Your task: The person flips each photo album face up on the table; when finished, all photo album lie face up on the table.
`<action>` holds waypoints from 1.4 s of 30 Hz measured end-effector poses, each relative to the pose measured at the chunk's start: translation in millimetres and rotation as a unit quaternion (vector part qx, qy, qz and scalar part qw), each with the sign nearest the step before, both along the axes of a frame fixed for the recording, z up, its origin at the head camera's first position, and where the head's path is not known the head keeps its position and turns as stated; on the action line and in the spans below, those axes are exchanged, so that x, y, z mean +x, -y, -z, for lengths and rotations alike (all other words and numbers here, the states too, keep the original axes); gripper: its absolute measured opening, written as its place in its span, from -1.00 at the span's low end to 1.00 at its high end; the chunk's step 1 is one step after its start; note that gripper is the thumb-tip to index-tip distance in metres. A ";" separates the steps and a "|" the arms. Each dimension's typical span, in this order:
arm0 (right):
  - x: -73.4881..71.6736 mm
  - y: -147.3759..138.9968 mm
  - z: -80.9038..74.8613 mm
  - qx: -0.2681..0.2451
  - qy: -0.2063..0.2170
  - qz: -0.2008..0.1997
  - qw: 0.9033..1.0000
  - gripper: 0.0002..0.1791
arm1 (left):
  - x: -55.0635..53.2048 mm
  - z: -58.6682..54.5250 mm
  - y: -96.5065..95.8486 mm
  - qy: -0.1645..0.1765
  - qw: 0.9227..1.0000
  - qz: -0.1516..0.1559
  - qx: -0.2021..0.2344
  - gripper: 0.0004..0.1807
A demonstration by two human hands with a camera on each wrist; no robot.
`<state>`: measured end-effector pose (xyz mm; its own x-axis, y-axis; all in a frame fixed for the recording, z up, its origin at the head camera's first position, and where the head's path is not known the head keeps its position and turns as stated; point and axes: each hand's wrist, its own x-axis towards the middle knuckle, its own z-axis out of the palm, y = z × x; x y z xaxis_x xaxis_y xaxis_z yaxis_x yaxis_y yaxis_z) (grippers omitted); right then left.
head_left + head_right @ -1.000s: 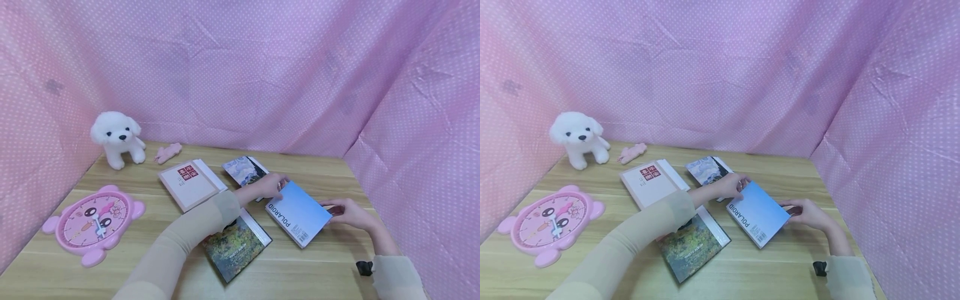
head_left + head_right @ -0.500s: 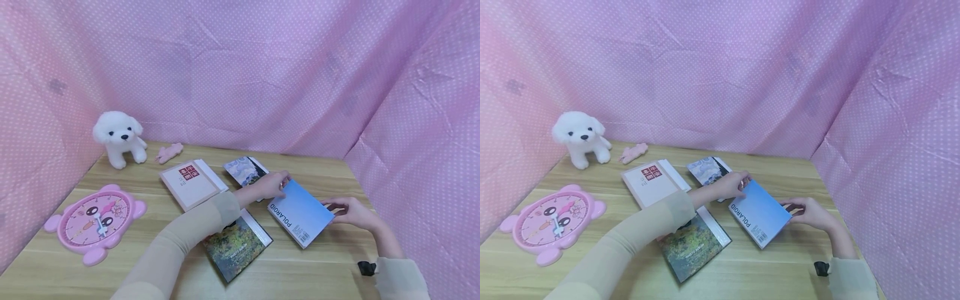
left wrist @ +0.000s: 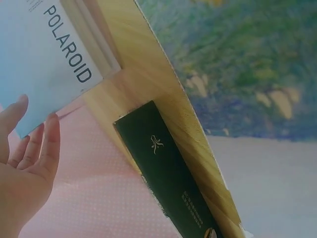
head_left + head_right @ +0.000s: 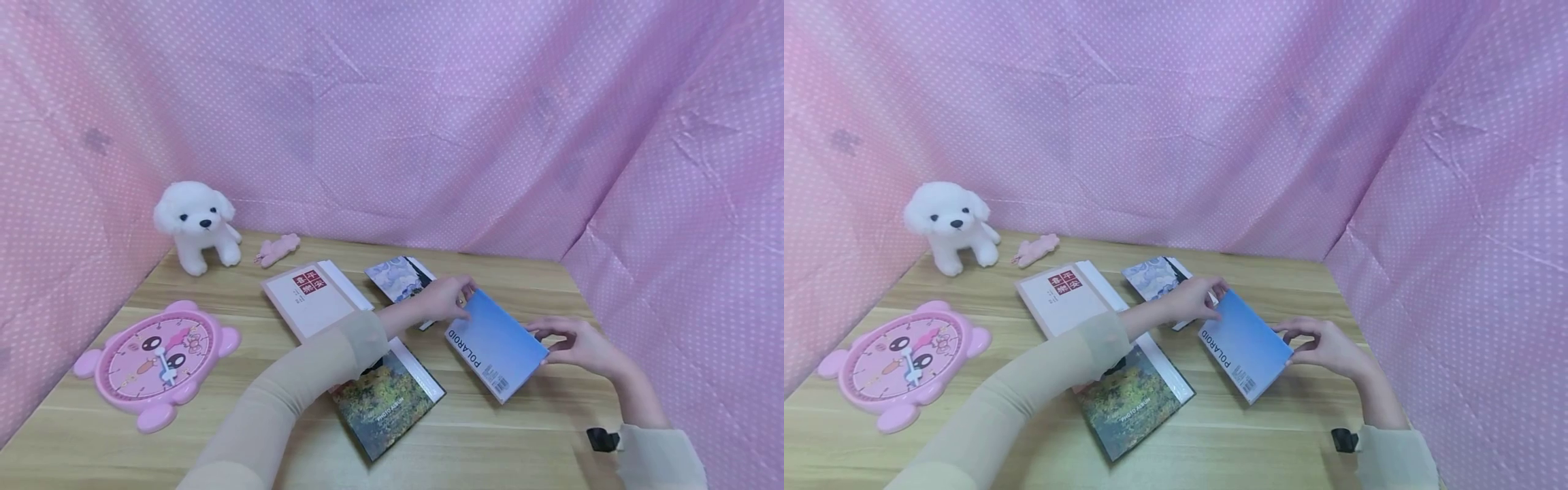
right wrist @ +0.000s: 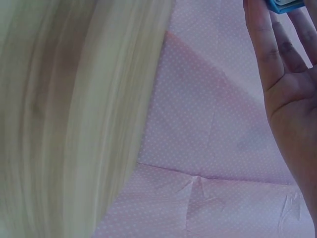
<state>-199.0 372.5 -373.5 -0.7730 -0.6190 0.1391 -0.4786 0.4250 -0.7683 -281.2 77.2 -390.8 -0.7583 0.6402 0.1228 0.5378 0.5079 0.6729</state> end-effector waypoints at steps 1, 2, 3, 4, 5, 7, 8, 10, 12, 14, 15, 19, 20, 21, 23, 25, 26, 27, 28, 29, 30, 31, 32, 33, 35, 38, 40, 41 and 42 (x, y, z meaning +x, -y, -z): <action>0.1 0.6 -0.8 -0.005 0.000 -0.004 1.000 -0.42 | 0.0 -0.3 0.6 0.006 1.000 0.001 0.006 -0.42; 0.1 1.2 -1.6 -0.010 -0.001 -0.009 1.000 -0.41 | -0.1 -0.5 1.1 0.013 1.000 0.000 0.011 -0.42; 0.2 1.9 -2.3 -0.016 -0.002 -0.013 1.000 -0.40 | -0.2 -0.7 1.6 0.021 1.000 -0.001 0.016 -0.42; 0.5 2.5 -3.2 -0.019 -0.005 -0.017 1.000 -0.40 | 0.0 -0.8 2.1 0.026 0.999 -0.001 0.020 -0.43; 0.9 3.2 -4.2 -0.021 -0.009 -0.022 1.000 -0.40 | -0.1 -0.8 2.5 0.030 0.999 0.000 0.024 -0.43; 1.6 5.1 -6.7 -0.022 -0.022 -0.028 0.999 -0.39 | -0.1 -0.5 3.1 0.037 0.999 0.002 0.033 -0.43; 2.1 5.9 -8.0 -0.021 -0.027 -0.031 0.999 -0.39 | 0.0 -0.6 3.5 0.042 0.998 0.004 0.039 -0.43; 2.9 7.7 -10.6 -0.017 -0.037 -0.034 0.999 -0.39 | 0.6 -0.9 4.3 0.050 0.997 0.008 0.053 -0.44; 3.6 9.3 -12.8 -0.013 -0.043 -0.036 0.998 -0.39 | 1.3 -1.5 5.5 0.061 0.996 0.011 0.067 -0.44; 4.0 10.5 -14.3 -0.005 -0.049 -0.034 0.998 -0.40 | 2.0 -1.9 6.8 0.073 0.994 0.012 0.081 -0.45; 4.0 11.0 -14.8 0.000 -0.053 -0.032 0.998 -0.40 | 2.1 -1.8 7.4 0.077 0.993 0.012 0.086 -0.46; 3.7 13.0 -15.3 0.016 -0.065 -0.025 0.997 -0.41 | 2.2 0.1 9.9 0.077 0.992 0.011 0.095 -0.49; 3.5 13.5 -15.2 0.020 -0.067 -0.024 0.997 -0.41 | 2.0 1.0 10.3 0.076 0.992 0.011 0.097 -0.49; 3.4 14.2 -15.1 0.024 -0.070 -0.022 0.997 -0.41 | 1.8 1.9 10.9 0.074 0.992 0.012 0.099 -0.49; 3.4 15.7 -15.0 0.033 -0.072 -0.019 0.997 -0.41 | 1.4 3.6 12.0 0.070 0.992 0.014 0.099 -0.48; 3.5 17.5 -15.0 0.036 -0.065 -0.020 0.997 -0.40 | 0.9 5.0 13.1 0.070 0.992 0.019 0.102 -0.46; 3.6 18.3 -15.0 0.037 -0.062 -0.022 0.997 -0.40 | 0.6 5.6 13.7 0.071 0.992 0.021 0.102 -0.45; 3.7 19.0 -15.0 0.037 -0.057 -0.025 0.997 -0.40 | 0.5 6.0 14.4 0.073 0.992 0.023 0.101 -0.45; 3.7 19.7 -14.7 0.036 -0.053 -0.028 0.998 -0.40 | 0.3 6.4 15.2 0.073 0.992 0.024 0.099 -0.45; 3.7 20.4 -14.3 0.033 -0.046 -0.031 0.998 -0.39 | 0.4 6.3 16.0 0.075 0.992 0.026 0.098 -0.46; 3.5 21.1 -14.0 0.031 -0.042 -0.034 0.998 -0.39 | 0.6 6.2 16.8 0.076 0.992 0.026 0.097 -0.47; 3.3 21.8 -13.6 0.031 -0.039 -0.036 0.998 -0.38 | 0.8 5.8 17.7 0.076 0.992 0.025 0.094 -0.48; 2.9 22.5 -12.8 0.030 -0.039 -0.039 0.998 -0.38 | 1.1 5.4 18.8 0.075 0.993 0.025 0.091 -0.49; 2.6 23.3 -12.0 0.029 -0.035 -0.038 0.998 -0.37 | 1.4 5.0 19.9 0.074 0.993 0.023 0.089 -0.50; 1.9 24.8 -10.0 0.031 -0.031 -0.038 0.998 -0.35 | 2.1 3.6 21.9 0.071 0.994 0.020 0.086 -0.53; 1.1 26.5 -5.9 0.037 -0.026 -0.038 0.998 -0.32 | 3.0 2.8 24.7 0.059 0.995 0.017 0.078 -0.55; 0.9 27.2 -3.1 0.043 -0.020 -0.039 0.998 -0.29 | 3.8 2.9 25.9 0.051 0.996 0.015 0.071 -0.56; 1.0 27.7 -2.1 0.046 -0.017 -0.037 0.998 -0.28 | 4.1 2.9 26.4 0.048 0.997 0.015 0.067 -0.56; 1.3 28.4 -1.5 0.048 -0.014 -0.036 0.998 -0.28 | 4.4 2.8 26.9 0.044 0.997 0.015 0.063 -0.57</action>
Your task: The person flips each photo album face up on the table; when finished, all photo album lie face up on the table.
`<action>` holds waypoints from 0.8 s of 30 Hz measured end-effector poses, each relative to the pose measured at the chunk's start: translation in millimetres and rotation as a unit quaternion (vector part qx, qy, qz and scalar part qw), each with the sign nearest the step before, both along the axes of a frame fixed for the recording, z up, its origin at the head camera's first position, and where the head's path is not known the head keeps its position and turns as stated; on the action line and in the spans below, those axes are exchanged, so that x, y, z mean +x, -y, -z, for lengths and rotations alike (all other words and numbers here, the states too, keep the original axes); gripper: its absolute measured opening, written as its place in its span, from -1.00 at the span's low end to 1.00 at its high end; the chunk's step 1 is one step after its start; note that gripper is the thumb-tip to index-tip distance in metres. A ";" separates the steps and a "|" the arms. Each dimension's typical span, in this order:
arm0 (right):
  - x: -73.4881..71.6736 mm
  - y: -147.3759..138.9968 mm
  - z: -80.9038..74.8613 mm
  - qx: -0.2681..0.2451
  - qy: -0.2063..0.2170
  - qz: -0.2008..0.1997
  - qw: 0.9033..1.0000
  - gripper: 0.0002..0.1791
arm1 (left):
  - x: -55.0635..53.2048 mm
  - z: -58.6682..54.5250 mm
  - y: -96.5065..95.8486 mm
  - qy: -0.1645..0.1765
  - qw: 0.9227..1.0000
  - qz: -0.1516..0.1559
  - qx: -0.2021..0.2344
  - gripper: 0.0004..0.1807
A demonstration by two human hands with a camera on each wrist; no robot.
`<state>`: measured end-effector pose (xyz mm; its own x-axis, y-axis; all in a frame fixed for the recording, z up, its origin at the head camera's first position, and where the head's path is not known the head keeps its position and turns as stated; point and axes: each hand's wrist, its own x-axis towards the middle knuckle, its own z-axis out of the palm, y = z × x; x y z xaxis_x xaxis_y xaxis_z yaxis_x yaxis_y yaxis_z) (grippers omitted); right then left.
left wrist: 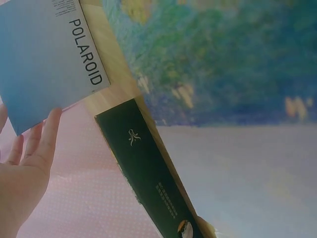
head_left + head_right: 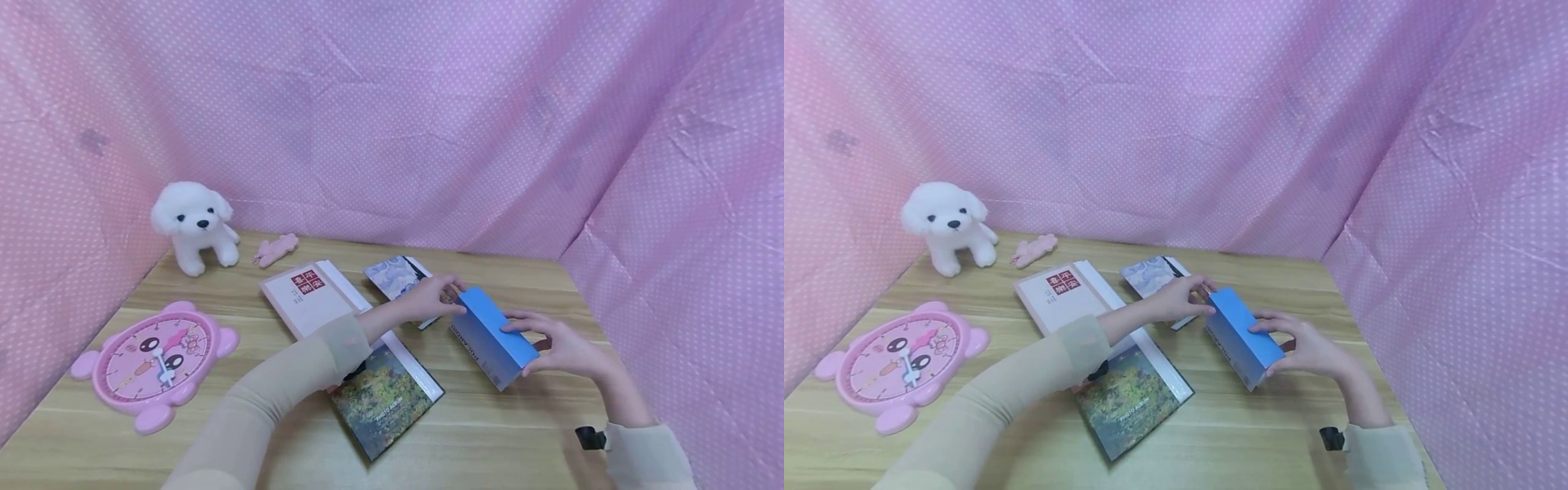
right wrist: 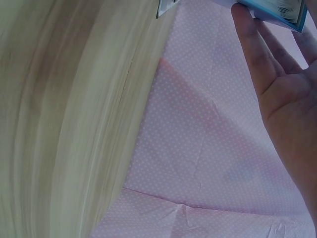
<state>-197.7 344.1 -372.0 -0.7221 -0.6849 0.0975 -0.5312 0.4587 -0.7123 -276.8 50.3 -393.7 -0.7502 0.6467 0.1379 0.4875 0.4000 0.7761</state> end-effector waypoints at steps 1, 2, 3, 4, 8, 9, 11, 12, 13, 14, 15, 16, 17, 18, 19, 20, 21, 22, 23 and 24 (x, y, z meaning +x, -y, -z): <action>0.3 0.6 0.6 0.002 0.001 0.000 1.000 -0.27 | 0.2 -0.2 0.4 -0.003 1.000 -0.001 -0.003 -0.57; 0.5 1.3 1.0 0.002 0.003 0.000 1.000 -0.27 | 0.3 -0.2 0.8 -0.006 1.000 -0.002 -0.004 -0.58; 0.7 2.1 1.2 0.002 0.003 -0.002 1.000 -0.26 | 0.5 -0.2 1.3 -0.008 1.000 -0.003 -0.005 -0.59; 0.7 2.9 1.4 0.002 0.002 -0.004 1.000 -0.25 | 0.4 0.1 1.7 -0.011 1.000 -0.003 -0.006 -0.60; 0.9 5.4 1.9 0.000 0.002 -0.018 1.000 -0.23 | 1.3 1.1 3.6 -0.020 1.000 -0.005 -0.014 -0.63; 0.7 5.8 2.0 0.000 0.003 -0.023 1.000 -0.23 | 1.5 1.6 4.1 -0.020 1.000 -0.004 -0.018 -0.63; 0.8 6.6 1.9 -0.001 0.006 -0.029 1.000 -0.23 | 2.0 2.1 5.2 -0.018 1.000 -0.002 -0.021 -0.62; 0.7 6.8 2.0 -0.001 0.008 -0.031 0.999 -0.24 | 2.0 2.6 5.9 -0.017 1.000 0.000 -0.022 -0.62; 0.7 7.3 2.1 -0.001 0.010 -0.034 0.999 -0.24 | 2.1 2.9 6.5 -0.014 1.000 0.003 -0.021 -0.62; 0.6 7.8 2.2 0.000 0.010 -0.037 0.999 -0.25 | 2.1 3.2 7.3 -0.012 1.000 0.005 -0.018 -0.62; 0.6 8.5 2.3 0.001 0.010 -0.040 0.999 -0.25 | 1.9 3.5 8.2 -0.011 1.000 0.008 -0.016 -0.61; 0.4 9.2 2.5 0.002 0.007 -0.044 0.999 -0.25 | 1.8 3.8 9.2 -0.009 1.000 0.011 -0.013 -0.61; 0.3 9.9 2.8 0.004 0.005 -0.050 0.999 -0.25 | 1.9 4.0 10.3 -0.007 1.000 0.013 -0.013 -0.60; 0.2 11.0 3.0 0.005 0.004 -0.053 0.999 -0.25 | 1.8 4.4 11.4 -0.007 1.000 0.015 -0.013 -0.60; 0.3 12.2 3.0 0.006 0.001 -0.057 0.998 -0.25 | 2.1 4.4 12.7 -0.005 1.000 0.018 -0.014 -0.59; 0.4 13.2 3.2 0.007 -0.001 -0.061 0.998 -0.24 | 2.5 4.5 14.0 -0.005 1.000 0.021 -0.016 -0.58; 0.7 14.3 3.3 0.006 0.003 -0.061 0.998 -0.23 | 3.2 4.2 15.4 -0.006 1.000 0.024 -0.018 -0.57; 1.1 15.5 3.4 0.006 0.007 -0.060 0.998 -0.22 | 3.9 3.9 16.7 -0.005 0.999 0.027 -0.019 -0.56; 1.6 16.7 3.6 0.007 0.013 -0.057 0.998 -0.22 | 4.7 3.8 17.8 -0.006 0.999 0.030 -0.019 -0.56; 2.0 17.9 4.0 0.006 0.016 -0.056 0.998 -0.21 | 5.3 3.9 18.8 -0.008 0.999 0.032 -0.017 -0.56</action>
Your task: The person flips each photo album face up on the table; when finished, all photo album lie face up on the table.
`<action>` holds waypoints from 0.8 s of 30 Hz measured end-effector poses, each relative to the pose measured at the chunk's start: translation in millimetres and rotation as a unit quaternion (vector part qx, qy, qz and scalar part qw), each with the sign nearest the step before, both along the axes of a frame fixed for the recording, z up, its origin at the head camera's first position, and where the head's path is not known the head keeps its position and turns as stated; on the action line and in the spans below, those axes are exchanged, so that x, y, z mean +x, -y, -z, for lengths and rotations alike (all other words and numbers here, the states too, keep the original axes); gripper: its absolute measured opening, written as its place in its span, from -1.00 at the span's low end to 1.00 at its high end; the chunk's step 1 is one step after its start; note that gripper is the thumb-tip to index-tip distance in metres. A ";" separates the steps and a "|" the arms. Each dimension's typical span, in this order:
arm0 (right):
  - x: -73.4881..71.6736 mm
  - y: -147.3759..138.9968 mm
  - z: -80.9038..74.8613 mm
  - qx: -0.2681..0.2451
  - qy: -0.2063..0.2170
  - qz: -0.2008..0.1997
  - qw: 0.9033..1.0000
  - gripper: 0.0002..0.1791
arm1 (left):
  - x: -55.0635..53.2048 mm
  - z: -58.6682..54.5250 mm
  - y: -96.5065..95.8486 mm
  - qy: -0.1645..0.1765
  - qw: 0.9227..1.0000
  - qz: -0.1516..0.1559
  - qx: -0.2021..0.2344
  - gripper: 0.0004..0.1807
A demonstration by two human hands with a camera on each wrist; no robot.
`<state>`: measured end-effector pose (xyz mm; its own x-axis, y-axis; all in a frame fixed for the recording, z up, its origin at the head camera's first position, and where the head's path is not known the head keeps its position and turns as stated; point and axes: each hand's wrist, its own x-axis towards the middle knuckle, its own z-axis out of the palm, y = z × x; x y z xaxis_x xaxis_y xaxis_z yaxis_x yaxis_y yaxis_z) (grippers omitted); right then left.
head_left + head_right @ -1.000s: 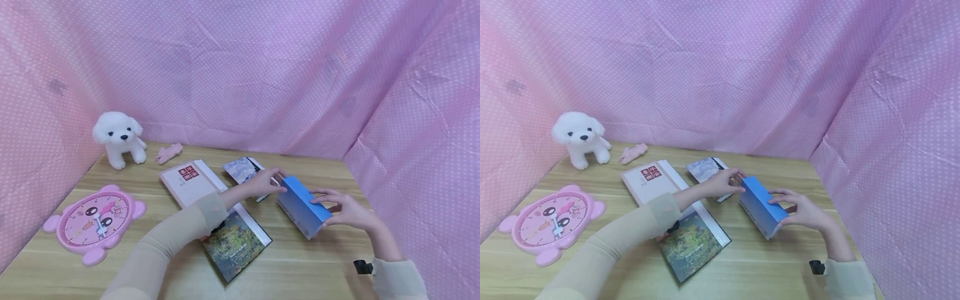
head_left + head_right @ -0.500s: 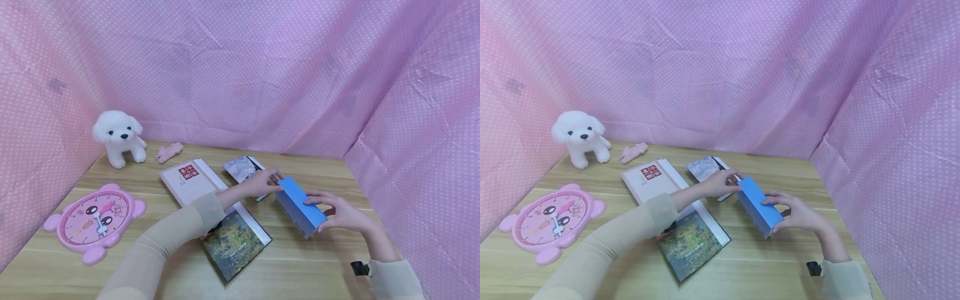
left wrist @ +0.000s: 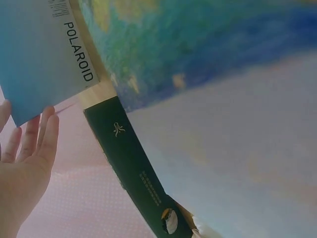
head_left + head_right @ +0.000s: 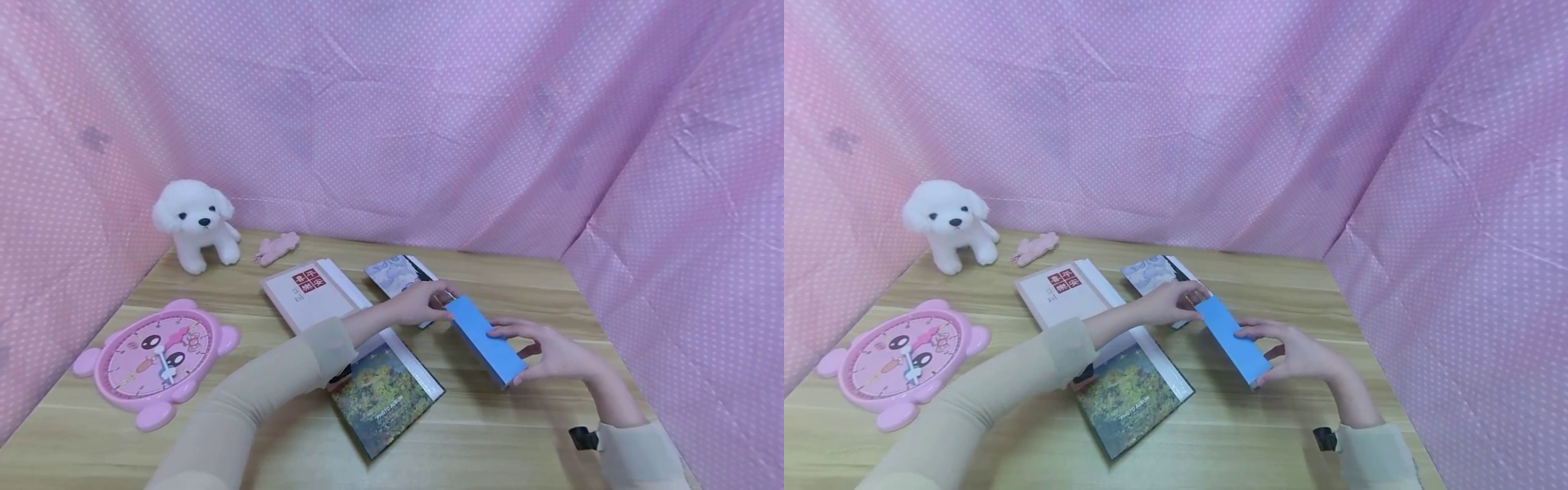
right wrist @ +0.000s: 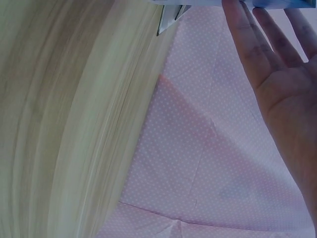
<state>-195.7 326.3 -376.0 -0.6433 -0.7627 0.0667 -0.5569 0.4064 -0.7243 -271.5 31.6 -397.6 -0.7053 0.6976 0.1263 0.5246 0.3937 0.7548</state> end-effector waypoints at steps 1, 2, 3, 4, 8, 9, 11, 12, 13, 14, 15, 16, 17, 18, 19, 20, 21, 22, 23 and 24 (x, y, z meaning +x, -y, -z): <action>0.1 0.8 0.4 0.002 0.004 0.001 1.000 -0.19 | 0.7 0.2 0.8 -0.003 1.000 0.001 0.001 -0.56; 0.3 1.9 1.0 0.004 0.008 0.003 1.000 -0.19 | 1.5 0.5 1.4 -0.007 1.000 0.002 0.000 -0.56; 0.4 2.8 1.9 0.007 0.011 0.006 1.000 -0.17 | 2.1 1.2 1.8 -0.013 1.000 0.002 -0.002 -0.56; 0.3 3.7 2.9 0.011 0.009 0.006 1.000 -0.16 | 2.7 2.2 2.1 -0.019 1.000 0.001 -0.004 -0.56; -0.1 6.6 7.2 0.023 -0.005 -0.003 1.000 -0.12 | 6.1 5.4 3.5 -0.035 0.999 0.001 -0.021 -0.55; -0.1 7.2 8.2 0.023 -0.009 -0.005 1.000 -0.11 | 6.8 5.9 3.9 -0.035 0.999 0.002 -0.023 -0.55; 0.4 8.5 9.4 0.020 -0.012 -0.009 1.000 -0.10 | 8.3 5.9 5.3 -0.029 0.999 0.005 -0.026 -0.53; 0.9 9.2 9.6 0.019 -0.013 -0.009 1.000 -0.10 | 8.8 5.6 6.0 -0.025 0.999 0.008 -0.028 -0.52; 1.4 9.8 9.7 0.019 -0.016 -0.010 1.000 -0.09 | 9.3 5.2 6.8 -0.022 0.999 0.011 -0.029 -0.51; 1.7 10.4 9.8 0.020 -0.019 -0.011 1.000 -0.08 | 9.7 4.4 7.7 -0.019 0.999 0.015 -0.031 -0.50; 2.0 10.9 9.8 0.023 -0.021 -0.010 0.999 -0.08 | 10.1 3.8 8.8 -0.015 0.999 0.019 -0.033 -0.49; 2.4 11.4 9.8 0.027 -0.022 -0.010 0.999 -0.08 | 10.2 3.3 9.8 -0.011 0.999 0.024 -0.035 -0.48; 2.6 11.8 9.8 0.032 -0.024 -0.009 0.999 -0.08 | 10.2 2.9 10.9 -0.009 0.999 0.029 -0.037 -0.47; 2.7 12.0 10.3 0.038 -0.030 -0.010 0.999 -0.08 | 10.3 2.5 11.9 -0.008 0.999 0.035 -0.039 -0.47; 2.9 12.3 10.9 0.043 -0.035 -0.010 0.998 -0.09 | 10.4 2.3 12.9 -0.005 0.998 0.040 -0.040 -0.46; 3.1 12.6 11.5 0.048 -0.038 -0.008 0.998 -0.09 | 10.5 2.2 14.1 -0.003 0.998 0.045 -0.042 -0.45; 3.4 12.9 12.3 0.053 -0.042 -0.007 0.998 -0.09 | 10.6 2.5 15.2 -0.002 0.998 0.048 -0.047 -0.44; 3.7 13.1 13.5 0.056 -0.047 -0.007 0.997 -0.09 | 10.9 2.8 16.2 -0.001 0.997 0.052 -0.053 -0.42; 4.1 13.4 14.8 0.058 -0.053 -0.007 0.997 -0.08 | 11.3 3.1 17.3 -0.001 0.997 0.055 -0.060 -0.40; 4.7 13.8 16.2 0.062 -0.059 -0.007 0.996 -0.08 | 11.9 3.4 18.4 0.005 0.996 0.060 -0.066 -0.37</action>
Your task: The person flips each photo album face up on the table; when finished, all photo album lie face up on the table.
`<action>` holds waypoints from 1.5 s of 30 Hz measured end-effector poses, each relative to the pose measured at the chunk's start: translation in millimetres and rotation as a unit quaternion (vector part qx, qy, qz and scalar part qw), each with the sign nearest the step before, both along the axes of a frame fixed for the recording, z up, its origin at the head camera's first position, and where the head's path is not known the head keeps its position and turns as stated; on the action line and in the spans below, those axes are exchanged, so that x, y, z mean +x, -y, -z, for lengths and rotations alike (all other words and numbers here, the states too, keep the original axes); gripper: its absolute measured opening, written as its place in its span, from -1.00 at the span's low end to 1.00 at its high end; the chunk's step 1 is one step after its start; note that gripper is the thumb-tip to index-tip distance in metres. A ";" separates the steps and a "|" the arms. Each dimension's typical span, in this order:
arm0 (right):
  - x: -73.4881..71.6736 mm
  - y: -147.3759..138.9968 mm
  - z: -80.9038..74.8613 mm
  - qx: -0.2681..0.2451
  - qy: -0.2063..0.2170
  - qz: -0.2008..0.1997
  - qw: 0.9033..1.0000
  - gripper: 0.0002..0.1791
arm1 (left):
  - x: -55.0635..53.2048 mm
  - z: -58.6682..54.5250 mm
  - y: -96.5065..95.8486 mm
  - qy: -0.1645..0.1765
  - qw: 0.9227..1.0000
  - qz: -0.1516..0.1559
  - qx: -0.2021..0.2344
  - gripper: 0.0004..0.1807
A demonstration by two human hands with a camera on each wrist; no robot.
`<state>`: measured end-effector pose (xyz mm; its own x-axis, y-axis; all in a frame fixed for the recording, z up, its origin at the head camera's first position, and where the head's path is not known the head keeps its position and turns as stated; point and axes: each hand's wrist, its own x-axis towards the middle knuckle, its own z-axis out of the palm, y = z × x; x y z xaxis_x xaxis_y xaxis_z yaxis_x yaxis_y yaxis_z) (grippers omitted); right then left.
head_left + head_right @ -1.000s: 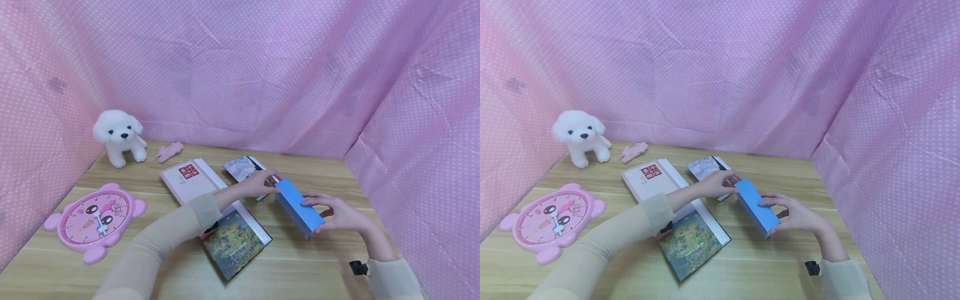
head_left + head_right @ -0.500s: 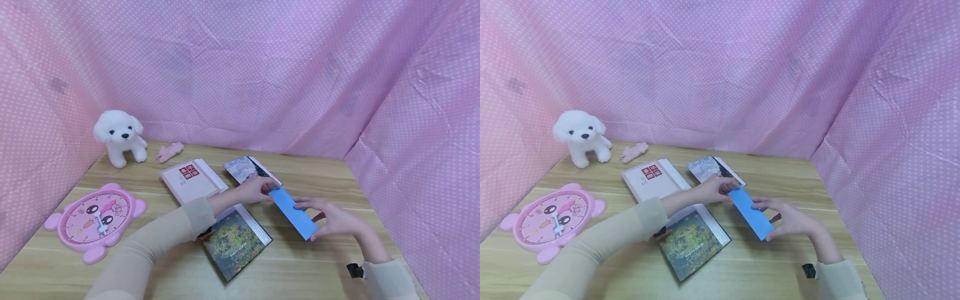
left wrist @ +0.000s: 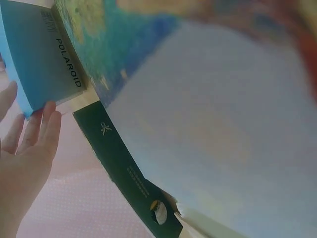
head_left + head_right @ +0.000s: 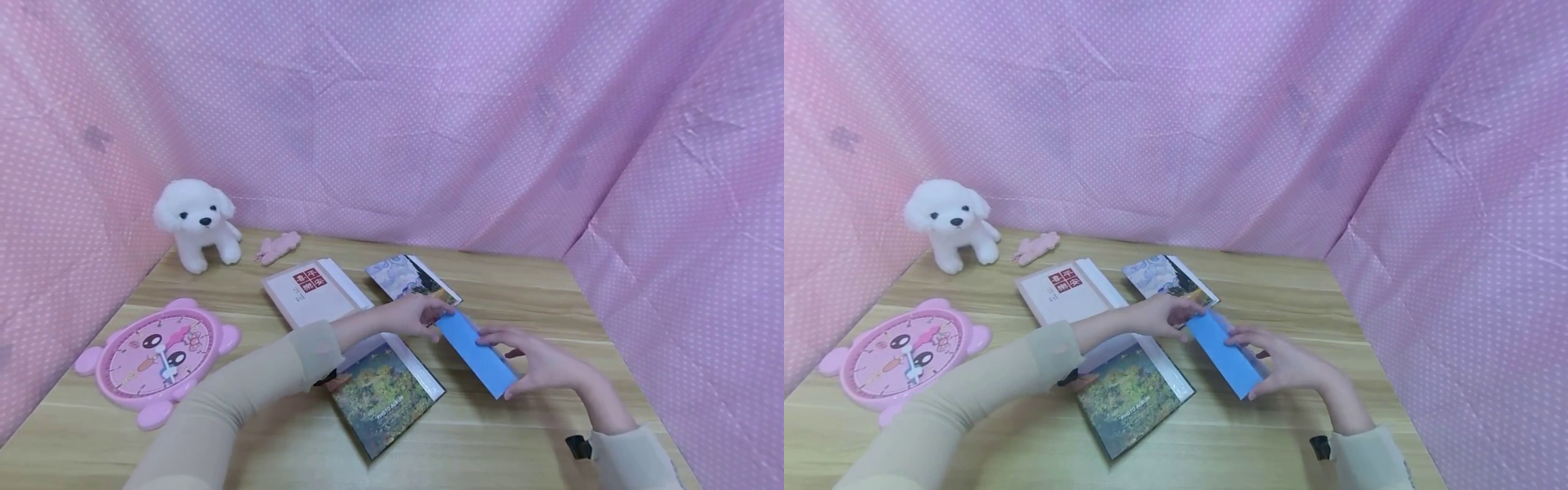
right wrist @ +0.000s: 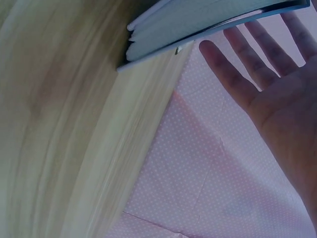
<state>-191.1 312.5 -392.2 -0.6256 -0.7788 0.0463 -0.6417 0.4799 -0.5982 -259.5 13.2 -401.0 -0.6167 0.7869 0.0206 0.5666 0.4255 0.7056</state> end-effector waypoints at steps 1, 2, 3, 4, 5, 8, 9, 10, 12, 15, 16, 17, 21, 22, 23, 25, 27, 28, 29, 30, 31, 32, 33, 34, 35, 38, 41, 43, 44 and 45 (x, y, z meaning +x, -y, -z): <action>0.7 0.4 1.1 0.003 -0.003 -0.001 1.000 -0.07 | 0.8 0.2 1.0 0.006 1.000 0.004 -0.008 -0.34; 1.4 0.7 2.1 0.006 -0.006 -0.001 1.000 -0.07 | 1.5 0.4 1.9 0.014 1.000 0.009 -0.013 -0.31; 2.2 1.0 2.9 0.011 -0.012 0.001 1.000 -0.06 | 2.1 0.4 2.8 0.023 0.999 0.015 -0.020 -0.29; 2.9 1.5 3.8 0.018 -0.021 0.005 1.000 -0.06 | 2.8 0.4 3.6 0.031 0.999 0.021 -0.025 -0.26; 3.6 1.9 4.4 0.025 -0.030 0.011 0.999 -0.05 | 3.4 0.6 4.3 0.037 0.998 0.028 -0.030 -0.24; 4.9 3.3 6.0 0.048 -0.059 0.027 0.997 -0.03 | 5.9 -0.1 6.8 0.056 0.997 0.043 -0.039 -0.19; 5.0 4.0 6.7 0.057 -0.068 0.033 0.995 -0.02 | 6.9 -0.5 7.7 0.060 0.996 0.048 -0.042 -0.18; 4.9 4.7 7.4 0.063 -0.074 0.035 0.995 -0.02 | 7.9 -0.4 8.5 0.064 0.996 0.053 -0.043 -0.17; 4.6 5.8 8.6 0.070 -0.078 0.036 0.994 0.00 | 10.0 -0.2 10.1 0.072 0.995 0.059 -0.044 -0.15; 3.8 7.3 10.2 0.074 -0.085 0.033 0.993 0.01 | 12.8 0.0 11.7 0.077 0.994 0.066 -0.049 -0.11; 3.4 7.6 10.9 0.074 -0.085 0.032 0.993 0.01 | 13.2 0.5 12.0 0.076 0.994 0.067 -0.051 -0.10; 3.4 7.9 11.6 0.075 -0.085 0.031 0.993 0.02 | 13.6 0.7 12.4 0.077 0.993 0.067 -0.054 -0.08; 3.1 9.0 16.0 0.079 -0.083 0.029 0.993 0.03 | 14.5 4.4 12.5 0.079 0.992 0.077 -0.067 -0.02; 3.2 9.2 17.4 0.081 -0.084 0.028 0.993 0.03 | 14.8 5.5 12.3 0.078 0.991 0.080 -0.072 0.00; 3.3 9.5 18.6 0.084 -0.088 0.027 0.992 0.04 | 14.9 6.7 12.1 0.077 0.991 0.082 -0.079 0.01; 3.1 9.6 20.9 0.085 -0.093 0.025 0.992 0.05 | 14.8 9.2 11.3 0.074 0.990 0.087 -0.088 0.02; 3.3 9.8 22.6 0.088 -0.096 0.027 0.991 0.05 | 14.5 11.3 10.9 0.072 0.989 0.089 -0.094 0.03; 3.6 9.9 23.4 0.091 -0.097 0.029 0.991 0.06 | 14.3 12.1 10.7 0.067 0.989 0.090 -0.097 0.04; 4.1 10.0 24.0 0.094 -0.096 0.031 0.990 0.06 | 14.1 13.2 10.5 0.063 0.989 0.092 -0.099 0.04; 4.6 10.0 24.7 0.097 -0.094 0.033 0.990 0.06 | 14.1 14.1 10.2 0.060 0.989 0.092 -0.101 0.04; 5.3 10.0 25.3 0.101 -0.094 0.033 0.990 0.06 | 14.1 14.9 10.0 0.057 0.989 0.094 -0.104 0.04; 6.0 10.0 25.8 0.107 -0.095 0.034 0.989 0.06 | 14.2 15.7 9.6 0.055 0.988 0.098 -0.104 0.03; 6.7 9.9 26.4 0.113 -0.095 0.035 0.988 0.06 | 14.5 16.2 9.2 0.053 0.988 0.100 -0.108 0.03; 7.2 9.8 26.8 0.118 -0.096 0.035 0.988 0.06 | 14.9 17.0 8.7 0.049 0.987 0.102 -0.111 0.02; 7.8 9.7 27.1 0.121 -0.097 0.035 0.987 0.05 | 15.4 17.3 8.2 0.049 0.987 0.102 -0.114 0.02; 8.6 9.6 27.3 0.130 -0.099 0.037 0.986 0.06 | 16.8 18.3 6.9 0.046 0.987 0.103 -0.118 0.00; 8.7 9.6 27.3 0.134 -0.097 0.039 0.985 0.06 | 17.2 19.9 6.4 0.043 0.987 0.100 -0.119 0.00; 8.6 9.5 27.8 0.138 -0.094 0.041 0.985 0.06 | 16.9 21.7 7.0 0.040 0.987 0.102 -0.117 0.00; 8.3 9.4 28.1 0.139 -0.093 0.041 0.985 0.06 | 16.7 22.7 7.6 0.038 0.987 0.102 -0.117 0.00; 8.1 9.3 28.3 0.140 -0.091 0.041 0.985 0.06 | 16.4 23.9 8.5 0.033 0.987 0.102 -0.117 -0.01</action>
